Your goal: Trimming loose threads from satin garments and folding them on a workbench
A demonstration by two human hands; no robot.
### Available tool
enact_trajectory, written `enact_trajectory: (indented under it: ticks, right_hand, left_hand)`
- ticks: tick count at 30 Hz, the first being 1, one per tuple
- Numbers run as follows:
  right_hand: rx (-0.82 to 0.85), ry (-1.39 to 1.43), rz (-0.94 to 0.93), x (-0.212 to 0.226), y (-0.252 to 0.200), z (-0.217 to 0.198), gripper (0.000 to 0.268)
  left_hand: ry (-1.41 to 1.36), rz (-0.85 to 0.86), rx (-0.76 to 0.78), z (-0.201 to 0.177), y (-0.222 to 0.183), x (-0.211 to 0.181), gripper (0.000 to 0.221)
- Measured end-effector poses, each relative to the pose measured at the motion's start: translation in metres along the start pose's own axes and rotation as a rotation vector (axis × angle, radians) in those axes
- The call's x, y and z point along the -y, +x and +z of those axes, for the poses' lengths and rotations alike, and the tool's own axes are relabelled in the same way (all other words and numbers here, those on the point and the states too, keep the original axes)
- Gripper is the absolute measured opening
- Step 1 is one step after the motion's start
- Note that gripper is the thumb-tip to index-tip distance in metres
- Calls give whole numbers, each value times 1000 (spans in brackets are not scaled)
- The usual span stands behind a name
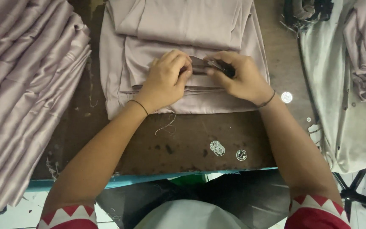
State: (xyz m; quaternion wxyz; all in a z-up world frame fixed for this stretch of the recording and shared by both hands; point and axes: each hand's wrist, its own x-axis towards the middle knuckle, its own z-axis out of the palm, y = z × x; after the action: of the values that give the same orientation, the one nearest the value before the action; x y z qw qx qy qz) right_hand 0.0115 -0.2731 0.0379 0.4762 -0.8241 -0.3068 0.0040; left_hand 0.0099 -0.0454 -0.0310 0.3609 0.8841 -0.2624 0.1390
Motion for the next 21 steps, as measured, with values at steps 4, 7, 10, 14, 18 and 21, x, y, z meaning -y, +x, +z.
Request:
enact_trajectory:
  ticks: [4,7,10,14,18,21]
  right_hand:
    - [73,39,-26,-2,-2,-7,32]
    - [105,7,-90,-10,-2,-7,25]
    - [131,-16,-85,-5,1,-3,26]
    - [147,-151,-52,2,-1,-2,28]
    - [161,-235,-41,-2,2,0,23]
    - [183,-276,-61,-6,6,3,22]
  left_hand:
    - [-138,34,-31,1,1,8,8]
    - [-200,71,-24,-15,3,0,8]
    - [-209,70,-40,-14,1,1,6]
    - [-247,77,-56,-6,1,7,5]
    - [-202,94,-56,-9,3,4,4]
    - [-147,91,-64,-3,1,6,3]
